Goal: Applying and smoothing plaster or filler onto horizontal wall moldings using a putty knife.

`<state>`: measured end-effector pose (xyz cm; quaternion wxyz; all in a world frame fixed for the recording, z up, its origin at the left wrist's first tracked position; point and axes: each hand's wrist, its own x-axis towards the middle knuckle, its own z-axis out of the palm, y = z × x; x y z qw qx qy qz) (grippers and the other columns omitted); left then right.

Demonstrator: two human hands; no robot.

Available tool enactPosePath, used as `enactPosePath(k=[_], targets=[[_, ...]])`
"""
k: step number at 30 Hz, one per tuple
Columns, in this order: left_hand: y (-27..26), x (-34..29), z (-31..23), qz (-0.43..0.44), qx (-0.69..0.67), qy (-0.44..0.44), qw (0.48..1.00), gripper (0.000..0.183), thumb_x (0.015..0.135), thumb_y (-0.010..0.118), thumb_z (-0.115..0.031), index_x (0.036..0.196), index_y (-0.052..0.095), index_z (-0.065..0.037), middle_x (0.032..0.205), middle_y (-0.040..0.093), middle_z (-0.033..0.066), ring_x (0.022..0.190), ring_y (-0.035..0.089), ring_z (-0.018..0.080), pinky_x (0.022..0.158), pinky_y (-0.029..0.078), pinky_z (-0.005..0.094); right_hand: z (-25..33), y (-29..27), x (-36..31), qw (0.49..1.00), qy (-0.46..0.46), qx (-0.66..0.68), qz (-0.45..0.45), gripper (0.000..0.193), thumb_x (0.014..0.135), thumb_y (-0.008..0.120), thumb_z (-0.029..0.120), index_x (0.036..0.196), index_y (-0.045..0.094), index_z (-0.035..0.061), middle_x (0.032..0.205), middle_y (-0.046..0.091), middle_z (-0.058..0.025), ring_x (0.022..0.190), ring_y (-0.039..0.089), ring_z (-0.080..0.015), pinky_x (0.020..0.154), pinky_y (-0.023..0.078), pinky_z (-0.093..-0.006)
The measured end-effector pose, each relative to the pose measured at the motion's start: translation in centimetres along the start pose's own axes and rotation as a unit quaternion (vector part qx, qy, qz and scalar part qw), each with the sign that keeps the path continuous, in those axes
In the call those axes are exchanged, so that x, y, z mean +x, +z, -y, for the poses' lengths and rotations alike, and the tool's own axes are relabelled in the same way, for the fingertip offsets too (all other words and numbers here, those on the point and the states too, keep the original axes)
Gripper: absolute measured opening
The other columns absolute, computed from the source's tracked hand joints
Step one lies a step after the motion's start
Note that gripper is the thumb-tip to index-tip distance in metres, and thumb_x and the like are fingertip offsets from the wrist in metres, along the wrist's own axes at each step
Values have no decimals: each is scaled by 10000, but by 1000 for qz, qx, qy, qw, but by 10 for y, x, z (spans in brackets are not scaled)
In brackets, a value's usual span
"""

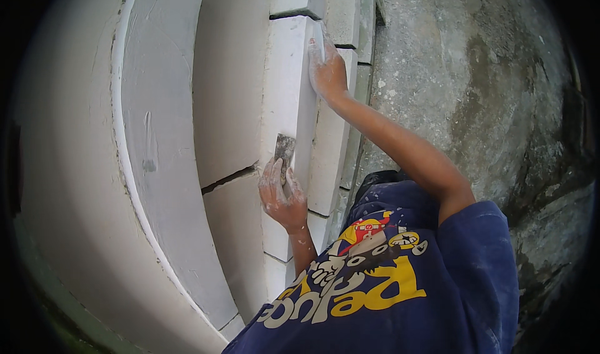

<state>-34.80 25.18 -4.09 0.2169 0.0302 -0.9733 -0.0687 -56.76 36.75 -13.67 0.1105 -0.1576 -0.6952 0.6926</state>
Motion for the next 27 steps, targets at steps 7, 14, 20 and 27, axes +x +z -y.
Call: enactPosePath(k=[7,14,20,27], targets=[[-4,0,-2,3,-15,-26,1000,265,885,688,-55,1149,699,-80,1199,687,105,1111,636,317,999,484,439,-40,-62,-52,993,36,-56,94,457,994,626,331,1263,635,-39,1131,713,-203,974,689,-260,892,510,-370],[-3,1,-1,7,-16,-21,1000,279,883,700,-78,1161,701,-95,1198,683,90,1115,629,311,992,485,433,-4,-99,-19,992,-1,-118,32,425,975,651,288,1243,650,-41,1060,728,-196,931,688,-230,865,517,-336],[-6,4,-7,10,-10,-28,1000,283,875,705,-74,1158,703,-87,1202,682,88,1108,632,308,994,487,429,30,-79,42,983,-162,-60,60,378,927,634,187,1270,653,30,1159,691,-198,1080,664,-363,974,502,-396],[-2,12,-21,-42,38,-96,994,260,872,689,-64,1131,718,-83,1174,689,113,1083,644,317,964,507,427,17,-84,59,955,-256,-62,139,457,861,627,87,1318,632,68,1316,627,-160,1239,571,-339,1068,448,-412]])
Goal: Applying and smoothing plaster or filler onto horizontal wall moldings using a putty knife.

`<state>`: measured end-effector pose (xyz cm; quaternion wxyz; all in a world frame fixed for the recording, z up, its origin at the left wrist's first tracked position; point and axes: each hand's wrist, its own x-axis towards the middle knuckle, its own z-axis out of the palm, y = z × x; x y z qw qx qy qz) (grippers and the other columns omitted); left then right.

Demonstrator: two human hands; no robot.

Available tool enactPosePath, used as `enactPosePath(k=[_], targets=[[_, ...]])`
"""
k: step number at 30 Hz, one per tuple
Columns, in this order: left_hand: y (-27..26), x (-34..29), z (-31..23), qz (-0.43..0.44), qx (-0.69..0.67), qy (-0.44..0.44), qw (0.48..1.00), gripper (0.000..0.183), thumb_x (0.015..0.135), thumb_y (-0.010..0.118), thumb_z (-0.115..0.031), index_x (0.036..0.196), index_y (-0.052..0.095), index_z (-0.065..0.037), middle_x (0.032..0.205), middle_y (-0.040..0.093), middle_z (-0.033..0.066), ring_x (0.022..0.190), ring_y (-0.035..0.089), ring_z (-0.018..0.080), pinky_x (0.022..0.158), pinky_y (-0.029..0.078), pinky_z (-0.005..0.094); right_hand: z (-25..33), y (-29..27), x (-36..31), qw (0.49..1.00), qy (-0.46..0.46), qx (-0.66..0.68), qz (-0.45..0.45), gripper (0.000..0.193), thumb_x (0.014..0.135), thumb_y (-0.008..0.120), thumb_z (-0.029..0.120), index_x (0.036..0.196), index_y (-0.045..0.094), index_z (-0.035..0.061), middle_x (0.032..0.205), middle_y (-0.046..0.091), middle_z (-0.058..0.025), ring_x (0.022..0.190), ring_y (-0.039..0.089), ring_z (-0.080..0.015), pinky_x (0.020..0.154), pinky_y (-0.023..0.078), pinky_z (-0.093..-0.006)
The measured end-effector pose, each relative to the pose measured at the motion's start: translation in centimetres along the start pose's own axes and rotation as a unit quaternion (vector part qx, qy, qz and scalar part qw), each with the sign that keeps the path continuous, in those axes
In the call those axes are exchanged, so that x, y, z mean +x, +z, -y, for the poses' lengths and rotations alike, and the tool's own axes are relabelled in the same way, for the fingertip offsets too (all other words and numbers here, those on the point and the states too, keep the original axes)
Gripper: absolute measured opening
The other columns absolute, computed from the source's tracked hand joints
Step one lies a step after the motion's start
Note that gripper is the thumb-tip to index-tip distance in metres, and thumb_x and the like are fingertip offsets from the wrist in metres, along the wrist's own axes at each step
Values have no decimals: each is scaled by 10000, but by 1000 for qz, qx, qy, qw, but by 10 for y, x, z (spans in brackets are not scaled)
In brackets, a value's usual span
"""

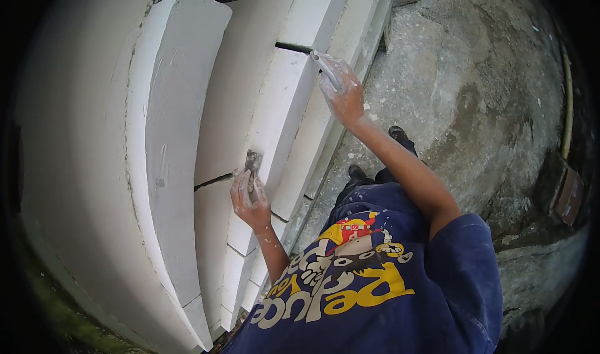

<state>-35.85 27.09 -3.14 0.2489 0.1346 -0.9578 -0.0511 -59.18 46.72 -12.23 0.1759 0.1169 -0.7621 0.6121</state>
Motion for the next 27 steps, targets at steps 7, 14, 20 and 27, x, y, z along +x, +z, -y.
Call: enactPosePath(k=[7,14,20,27], targets=[[15,34,-32,-30,-48,-58,997,294,860,686,3,1147,709,-55,1165,698,146,1074,643,346,968,505,431,-4,-9,16,993,60,61,78,419,888,591,70,1304,624,37,1269,642,-187,1180,605,-361,1029,472,-419],[49,80,-67,-38,-37,7,999,304,841,701,-2,1137,722,-71,1171,703,111,1035,657,311,918,525,403,-16,-8,13,988,87,42,118,351,937,572,108,1253,644,-26,1244,656,-227,1171,620,-377,1028,466,-407],[77,93,-73,-40,41,34,998,275,835,709,-37,1106,724,-83,1151,710,99,1001,669,302,885,541,398,-19,-11,17,974,131,81,166,377,930,563,92,1285,638,-8,1283,649,-205,1218,604,-350,1059,442,-413],[78,90,-69,-47,76,31,996,293,822,706,-43,1111,714,-93,1152,706,81,963,671,298,853,544,396,-5,-11,22,979,44,134,149,418,932,511,51,1337,608,29,1333,613,-191,1259,568,-357,1079,441,-416]])
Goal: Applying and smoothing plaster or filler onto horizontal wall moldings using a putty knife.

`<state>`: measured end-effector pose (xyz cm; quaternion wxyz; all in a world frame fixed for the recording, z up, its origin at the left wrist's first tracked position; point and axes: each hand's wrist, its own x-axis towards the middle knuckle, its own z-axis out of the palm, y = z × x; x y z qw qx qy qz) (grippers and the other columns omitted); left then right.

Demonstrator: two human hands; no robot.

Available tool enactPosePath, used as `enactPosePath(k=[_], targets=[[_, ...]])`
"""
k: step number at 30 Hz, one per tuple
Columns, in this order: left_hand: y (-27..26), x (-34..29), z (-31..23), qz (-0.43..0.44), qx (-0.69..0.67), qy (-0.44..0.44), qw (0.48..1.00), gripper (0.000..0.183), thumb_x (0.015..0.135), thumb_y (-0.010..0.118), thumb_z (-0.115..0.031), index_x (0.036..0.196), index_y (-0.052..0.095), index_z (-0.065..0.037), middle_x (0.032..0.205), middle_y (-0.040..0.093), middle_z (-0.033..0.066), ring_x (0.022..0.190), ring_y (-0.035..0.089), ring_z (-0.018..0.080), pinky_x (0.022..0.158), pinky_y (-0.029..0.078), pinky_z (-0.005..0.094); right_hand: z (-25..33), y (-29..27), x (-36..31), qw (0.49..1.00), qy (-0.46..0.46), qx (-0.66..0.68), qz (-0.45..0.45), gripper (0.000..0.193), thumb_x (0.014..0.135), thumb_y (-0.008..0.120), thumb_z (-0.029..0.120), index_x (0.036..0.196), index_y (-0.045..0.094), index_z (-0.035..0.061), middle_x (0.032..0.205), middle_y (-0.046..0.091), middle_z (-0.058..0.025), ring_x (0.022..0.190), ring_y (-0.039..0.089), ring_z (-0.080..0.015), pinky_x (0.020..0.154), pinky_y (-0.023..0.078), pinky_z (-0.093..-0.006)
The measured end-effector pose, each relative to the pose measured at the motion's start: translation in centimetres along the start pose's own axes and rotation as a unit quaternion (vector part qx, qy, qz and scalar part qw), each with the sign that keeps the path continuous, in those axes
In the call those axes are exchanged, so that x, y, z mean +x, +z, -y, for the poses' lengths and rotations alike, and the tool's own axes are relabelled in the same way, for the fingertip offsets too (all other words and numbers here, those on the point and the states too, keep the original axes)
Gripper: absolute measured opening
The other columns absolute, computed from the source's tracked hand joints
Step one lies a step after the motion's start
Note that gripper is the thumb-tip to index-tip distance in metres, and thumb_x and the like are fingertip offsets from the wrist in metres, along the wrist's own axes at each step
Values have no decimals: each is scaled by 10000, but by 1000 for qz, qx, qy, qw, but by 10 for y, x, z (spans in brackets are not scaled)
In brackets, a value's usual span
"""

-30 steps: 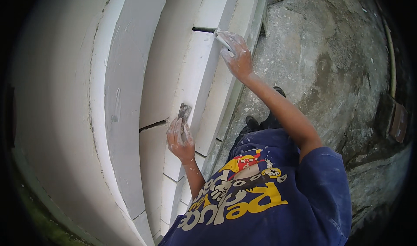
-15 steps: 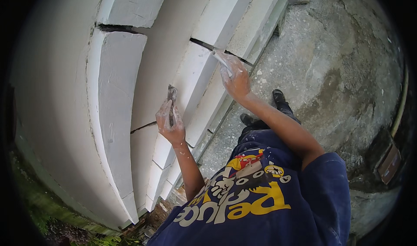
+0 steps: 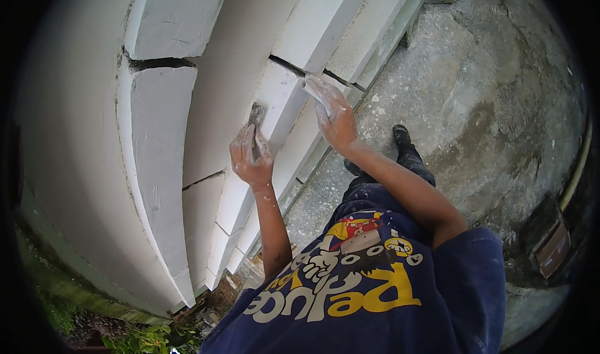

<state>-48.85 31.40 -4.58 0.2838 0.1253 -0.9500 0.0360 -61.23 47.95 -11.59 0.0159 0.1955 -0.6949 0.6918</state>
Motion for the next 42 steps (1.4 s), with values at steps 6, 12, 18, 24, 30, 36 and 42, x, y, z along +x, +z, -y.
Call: enactPosePath(k=[6,12,18,24,30,36,42], targets=[[2,3,-1,-9,-8,1,1000,303,821,699,-40,1118,712,-99,1144,707,83,961,668,300,850,545,392,5,3,3,1000,-7,7,-10,452,914,513,35,1360,590,31,1342,608,-187,1259,567,-363,1088,434,-415],[2,0,0,-7,-1,-7,1000,302,813,699,-40,1110,711,-94,1131,704,91,973,666,308,854,545,397,7,4,-4,999,-44,-16,11,452,935,512,49,1381,582,28,1410,577,-171,1348,502,-337,1135,383,-423],[1,3,0,-8,-6,-3,1000,292,810,701,-37,1098,713,-85,1128,705,100,965,670,311,854,546,407,-2,7,-4,999,34,-16,24,476,931,510,39,1403,563,27,1450,549,-157,1381,468,-333,1150,368,-423],[3,1,3,-11,-14,-3,1000,295,807,700,-36,1097,715,-88,1126,706,101,977,671,314,867,545,411,-13,16,-1,999,28,-29,6,536,885,512,10,1420,542,26,1456,533,-167,1368,466,-356,1138,384,-417],[2,2,4,-6,-8,4,1000,295,812,701,-45,1102,717,-96,1136,706,95,982,672,309,872,546,407,-22,13,0,996,-76,-50,9,566,839,494,-20,1396,577,35,1454,540,-170,1367,467,-384,1143,373,-459],[-1,5,-1,-12,-21,2,1000,246,829,689,-11,1069,723,-58,1072,723,109,960,674,308,865,542,397,-34,15,-3,983,-173,-52,25,536,841,490,-22,1363,604,23,1441,553,-175,1363,482,-378,1150,362,-464],[-1,5,-1,-5,-11,-8,1000,228,839,693,-18,1061,725,-56,1084,721,106,970,675,300,867,541,393,-19,21,-17,997,-77,-3,-27,497,875,502,1,1359,609,28,1421,575,-157,1339,490,-356,1128,385,-454]])
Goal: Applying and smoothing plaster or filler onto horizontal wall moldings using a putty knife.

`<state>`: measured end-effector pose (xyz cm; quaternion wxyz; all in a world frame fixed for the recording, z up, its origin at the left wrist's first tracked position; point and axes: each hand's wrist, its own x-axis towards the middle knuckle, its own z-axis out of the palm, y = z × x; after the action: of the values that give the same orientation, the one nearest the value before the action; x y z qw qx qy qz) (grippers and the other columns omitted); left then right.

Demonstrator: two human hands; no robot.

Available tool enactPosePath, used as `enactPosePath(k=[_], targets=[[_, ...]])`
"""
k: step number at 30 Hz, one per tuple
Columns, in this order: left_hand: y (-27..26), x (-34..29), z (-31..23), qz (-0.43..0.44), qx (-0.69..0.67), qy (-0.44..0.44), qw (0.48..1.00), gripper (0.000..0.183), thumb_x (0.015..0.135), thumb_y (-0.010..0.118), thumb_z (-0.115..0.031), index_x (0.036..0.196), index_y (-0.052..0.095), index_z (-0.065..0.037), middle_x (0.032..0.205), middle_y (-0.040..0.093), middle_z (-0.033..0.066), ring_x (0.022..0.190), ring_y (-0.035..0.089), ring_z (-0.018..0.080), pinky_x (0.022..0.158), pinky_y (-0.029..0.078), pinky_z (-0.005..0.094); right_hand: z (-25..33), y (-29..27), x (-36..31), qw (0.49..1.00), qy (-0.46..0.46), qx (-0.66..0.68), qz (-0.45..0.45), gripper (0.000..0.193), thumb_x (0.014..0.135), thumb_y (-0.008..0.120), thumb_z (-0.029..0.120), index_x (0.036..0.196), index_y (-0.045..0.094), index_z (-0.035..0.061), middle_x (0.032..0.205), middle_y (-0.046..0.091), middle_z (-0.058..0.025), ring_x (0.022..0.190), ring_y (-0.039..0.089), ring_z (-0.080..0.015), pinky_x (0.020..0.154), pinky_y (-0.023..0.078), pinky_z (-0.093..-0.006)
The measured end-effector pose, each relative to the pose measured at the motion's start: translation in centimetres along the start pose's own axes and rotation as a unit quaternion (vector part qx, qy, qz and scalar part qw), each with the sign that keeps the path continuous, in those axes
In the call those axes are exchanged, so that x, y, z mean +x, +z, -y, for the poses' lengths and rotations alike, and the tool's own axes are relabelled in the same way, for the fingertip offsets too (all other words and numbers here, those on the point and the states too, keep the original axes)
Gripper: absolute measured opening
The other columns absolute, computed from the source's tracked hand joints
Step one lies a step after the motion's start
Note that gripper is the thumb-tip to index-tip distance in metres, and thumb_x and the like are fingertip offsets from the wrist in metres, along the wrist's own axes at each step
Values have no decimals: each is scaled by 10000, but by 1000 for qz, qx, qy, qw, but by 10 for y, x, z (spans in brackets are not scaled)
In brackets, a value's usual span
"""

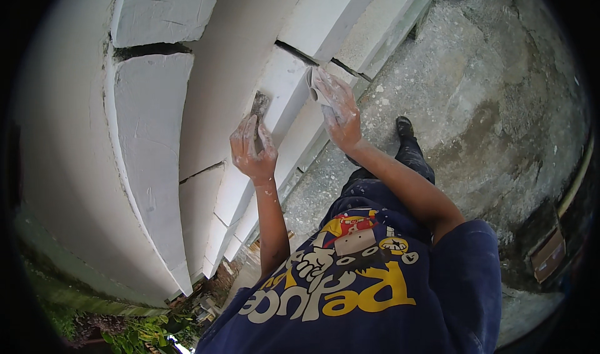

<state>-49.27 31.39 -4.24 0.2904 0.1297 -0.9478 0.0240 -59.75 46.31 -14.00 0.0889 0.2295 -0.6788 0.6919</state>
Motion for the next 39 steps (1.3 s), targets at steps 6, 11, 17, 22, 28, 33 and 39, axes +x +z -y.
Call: enactPosePath(k=[6,11,17,22,28,33,39], targets=[[0,-1,3,2,7,2,1000,293,820,708,-48,1108,715,-101,1153,702,76,977,672,287,859,546,393,17,-5,18,998,-41,-56,1,475,888,489,30,1345,620,28,1399,593,-141,1305,511,-345,1108,401,-440],[3,-1,2,-3,-4,11,1000,290,823,706,-50,1109,715,-95,1147,707,79,980,676,289,858,549,392,-13,-3,-3,996,88,-7,-29,491,873,491,35,1351,601,23,1385,601,-142,1297,523,-357,1117,386,-458],[0,-7,7,-7,-4,14,1000,285,822,707,-54,1105,717,-84,1146,711,89,978,679,295,857,550,390,1,5,6,997,3,-76,-27,493,889,449,23,1362,588,29,1374,604,-159,1284,544,-357,1125,377,-445],[-1,-3,4,-16,-2,13,1000,251,826,710,-30,1074,722,-69,1083,722,105,946,680,300,847,545,390,-9,2,7,993,101,-45,-50,496,881,459,1,1359,589,28,1381,600,-157,1284,543,-349,1126,378,-441],[-1,0,0,-17,-6,3,1000,262,818,716,-34,1076,724,-77,1091,723,93,948,681,293,844,545,384,-21,2,4,995,87,-53,-25,450,913,504,34,1353,598,54,1370,598,-173,1274,542,-361,1107,399,-424],[0,-3,2,-30,-9,14,999,273,809,725,-43,1079,726,-84,1087,725,90,934,687,285,826,551,377,-46,-20,-14,982,162,-92,16,397,940,550,66,1334,596,50,1268,601,-186,1213,563,-370,1056,438,-421],[-3,-4,7,-60,-34,22,997,303,777,744,-46,1077,729,-84,1096,722,86,933,691,286,807,566,375,-63,-42,-26,958,253,-108,83,317,913,627,94,1205,625,-28,1181,639,-216,1069,628,-350,941,482,-412]])
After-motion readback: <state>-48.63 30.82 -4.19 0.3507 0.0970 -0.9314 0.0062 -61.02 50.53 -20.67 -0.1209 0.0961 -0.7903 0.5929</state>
